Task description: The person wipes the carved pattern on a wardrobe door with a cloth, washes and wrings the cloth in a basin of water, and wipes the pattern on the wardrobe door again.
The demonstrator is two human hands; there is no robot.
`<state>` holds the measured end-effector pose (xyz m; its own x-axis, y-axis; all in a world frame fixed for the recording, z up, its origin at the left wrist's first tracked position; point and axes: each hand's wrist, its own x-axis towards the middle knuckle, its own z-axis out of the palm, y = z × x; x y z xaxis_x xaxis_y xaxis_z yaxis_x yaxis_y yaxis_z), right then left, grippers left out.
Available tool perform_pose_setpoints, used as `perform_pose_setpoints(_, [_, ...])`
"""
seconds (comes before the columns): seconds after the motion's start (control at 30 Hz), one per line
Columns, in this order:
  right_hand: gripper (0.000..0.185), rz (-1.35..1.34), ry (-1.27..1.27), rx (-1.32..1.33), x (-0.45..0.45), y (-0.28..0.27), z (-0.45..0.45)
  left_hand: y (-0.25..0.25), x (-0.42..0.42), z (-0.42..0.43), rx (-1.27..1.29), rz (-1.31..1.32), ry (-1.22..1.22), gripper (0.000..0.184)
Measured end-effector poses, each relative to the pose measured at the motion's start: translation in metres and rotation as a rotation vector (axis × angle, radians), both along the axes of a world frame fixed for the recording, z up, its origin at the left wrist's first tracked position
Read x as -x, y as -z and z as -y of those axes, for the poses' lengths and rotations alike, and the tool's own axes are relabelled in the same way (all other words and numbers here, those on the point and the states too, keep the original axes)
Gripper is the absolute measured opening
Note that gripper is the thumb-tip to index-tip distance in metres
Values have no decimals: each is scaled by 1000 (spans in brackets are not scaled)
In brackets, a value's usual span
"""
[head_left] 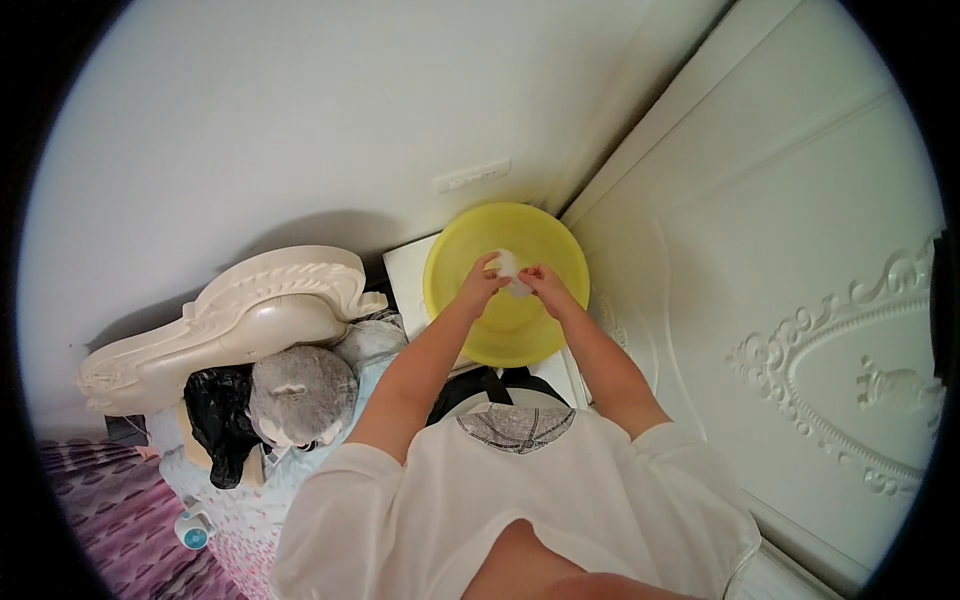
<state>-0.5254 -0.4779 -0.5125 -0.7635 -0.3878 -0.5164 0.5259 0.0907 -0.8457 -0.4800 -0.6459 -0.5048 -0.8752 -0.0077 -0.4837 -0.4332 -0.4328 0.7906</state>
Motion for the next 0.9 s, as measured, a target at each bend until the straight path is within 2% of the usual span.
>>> perform_pose_setpoints(0.1, [32,-103,-145,94,-5,-22,-1,-12,1,-3,85,-8,85,57])
perform_pose_setpoints(0.2, [39,-31,-179,-83,2,-17,-7,-31,2,-6,233,24,118,50])
perform_pose_setpoints(0.3, [34,63,123,111,-1,-21,-12,-34,4,-1,270,-15,152,40])
perform_pose_setpoints(0.47, [34,89,170,229,-5,-20,-16,-10,7,12,160,-73,169,32])
perform_pose_setpoints(0.57, [40,183,181,349,-6,-36,-13,-29,7,4,109,72,97,43])
perform_pose_setpoints(0.7, [46,212,198,374,-7,-36,-12,-32,-1,-2,61,64,115,56])
perform_pose_setpoints(0.8, [38,92,223,207,-1,-31,-23,-28,-5,8,149,45,29,58])
perform_pose_setpoints(0.87, [32,113,201,220,8,-20,-42,-36,-4,21,244,80,-1,54])
perform_pose_setpoints(0.9, [28,125,190,227,13,-14,-52,-28,-4,30,212,79,-19,52])
